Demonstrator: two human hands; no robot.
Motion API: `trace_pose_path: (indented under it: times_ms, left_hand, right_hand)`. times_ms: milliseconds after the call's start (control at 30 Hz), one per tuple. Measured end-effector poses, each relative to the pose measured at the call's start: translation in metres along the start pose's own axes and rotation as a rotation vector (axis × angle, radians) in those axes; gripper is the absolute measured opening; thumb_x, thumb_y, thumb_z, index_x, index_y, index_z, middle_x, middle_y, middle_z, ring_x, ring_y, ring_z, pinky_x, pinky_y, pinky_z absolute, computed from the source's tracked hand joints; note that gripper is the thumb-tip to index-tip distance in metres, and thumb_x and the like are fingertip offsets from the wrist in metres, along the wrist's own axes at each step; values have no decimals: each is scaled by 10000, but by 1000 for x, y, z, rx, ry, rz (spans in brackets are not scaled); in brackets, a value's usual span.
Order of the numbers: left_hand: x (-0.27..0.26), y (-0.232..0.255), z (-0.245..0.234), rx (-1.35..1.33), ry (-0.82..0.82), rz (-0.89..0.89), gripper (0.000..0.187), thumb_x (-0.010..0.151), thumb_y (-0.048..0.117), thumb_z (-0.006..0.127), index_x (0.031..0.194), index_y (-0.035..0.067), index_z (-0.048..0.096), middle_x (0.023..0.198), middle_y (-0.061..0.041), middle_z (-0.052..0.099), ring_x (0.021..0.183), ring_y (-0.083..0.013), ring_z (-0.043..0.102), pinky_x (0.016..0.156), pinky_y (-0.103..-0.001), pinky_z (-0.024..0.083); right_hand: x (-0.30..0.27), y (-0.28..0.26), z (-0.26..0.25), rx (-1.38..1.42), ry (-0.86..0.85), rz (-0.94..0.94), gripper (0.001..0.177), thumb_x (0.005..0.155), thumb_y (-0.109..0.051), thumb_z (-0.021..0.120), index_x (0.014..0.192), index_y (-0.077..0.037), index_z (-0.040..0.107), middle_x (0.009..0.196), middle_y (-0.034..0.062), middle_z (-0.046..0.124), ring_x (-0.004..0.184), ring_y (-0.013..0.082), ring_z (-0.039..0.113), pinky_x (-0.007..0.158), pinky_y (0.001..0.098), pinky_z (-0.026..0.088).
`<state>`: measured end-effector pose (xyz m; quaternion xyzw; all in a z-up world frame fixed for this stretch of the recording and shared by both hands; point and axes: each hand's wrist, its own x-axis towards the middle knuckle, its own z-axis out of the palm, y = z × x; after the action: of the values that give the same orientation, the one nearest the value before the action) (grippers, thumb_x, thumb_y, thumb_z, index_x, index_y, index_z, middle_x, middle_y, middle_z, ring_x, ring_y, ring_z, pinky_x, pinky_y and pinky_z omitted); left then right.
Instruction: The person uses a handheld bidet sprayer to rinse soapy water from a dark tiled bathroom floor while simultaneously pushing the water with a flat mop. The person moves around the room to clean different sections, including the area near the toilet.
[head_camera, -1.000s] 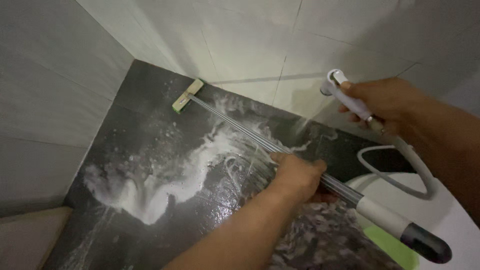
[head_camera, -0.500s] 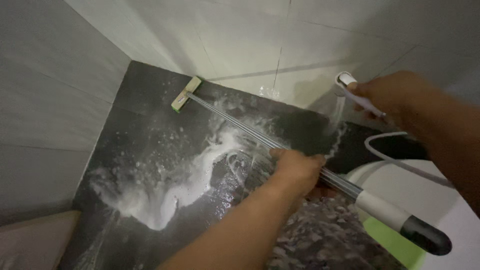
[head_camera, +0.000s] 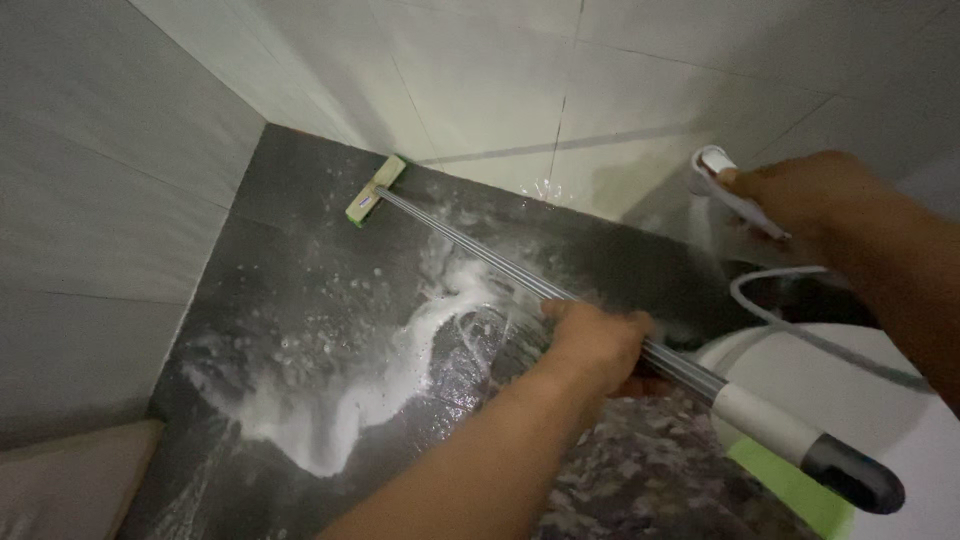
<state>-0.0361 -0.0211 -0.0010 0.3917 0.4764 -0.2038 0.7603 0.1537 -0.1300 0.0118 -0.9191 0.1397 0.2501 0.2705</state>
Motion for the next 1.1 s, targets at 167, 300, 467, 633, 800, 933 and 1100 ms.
trace_pose_path:
  times_ms: [167, 300, 467, 633, 800, 933, 1100]
  left_hand:
    - [16, -4, 3, -94, 23, 13, 1233, 984, 69, 668, 1513, 57, -445, 970, -272, 713, 625, -343, 708, 608, -470, 661]
    - [6, -4, -1, -104, -45, 87, 1273, 985, 68, 657, 1457, 48, -525, 1049, -288, 717, 664, -327, 728, 615, -456, 682]
    - [-6, 2, 1, -88, 38, 139, 1126, 948, 63, 633, 1531, 18, -330, 1076, -282, 683, 734, -365, 729, 644, -489, 667]
    - [-8, 9, 5, 132, 414, 408, 835, 926, 166, 714, 1486, -102, 155, 1109, -327, 708, 984, -402, 753, 884, -435, 611]
    - [-22, 26, 9, -97, 588, 557, 761, 889, 115, 637, 1538, -19, 263, 1196, -292, 698, 1091, -385, 723, 970, -414, 545]
    - [-32, 38, 7, -216, 623, 489, 772, 884, 101, 639, 1569, 21, 291, 1233, -245, 688, 1098, -333, 723, 989, -383, 537]
    - [-32, 40, 3, -338, 648, 561, 765, 842, 104, 645, 1545, 43, 350, 1194, -218, 728, 1033, -302, 759, 945, -357, 576]
  right_hand:
    - [-29, -15, -6, -52, -146, -168, 472, 1079, -520, 567, 1184, -117, 789, 1043, 131, 754, 829, 226, 640, 710, 380, 507]
    - [-46, -34, -1, 64, -362, -203, 576, 1151, -539, 493, 1152, -53, 804, 914, 137, 693, 732, 210, 545, 623, 357, 469]
    - [-58, -49, 5, 233, -525, -282, 482, 1095, -441, 496, 1040, -29, 740, 795, 102, 628, 679, 158, 526, 589, 302, 455]
    - [-58, -60, 7, 222, -574, -290, 500, 1099, -462, 479, 1049, -39, 740, 796, 60, 634, 694, 156, 525, 612, 303, 473]
    - [-47, -69, 14, 153, -634, -355, 562, 1078, -510, 443, 1027, -31, 733, 757, 79, 619, 673, 178, 506, 569, 310, 418]
    - [-40, -80, 18, 142, -676, -404, 542, 1092, -503, 466, 1059, -29, 727, 803, 85, 646, 700, 172, 539, 618, 316, 447]
    - [-38, -97, 24, 182, -619, -443, 477, 1088, -439, 455, 1112, -49, 729, 853, 86, 642, 739, 172, 548, 702, 346, 491]
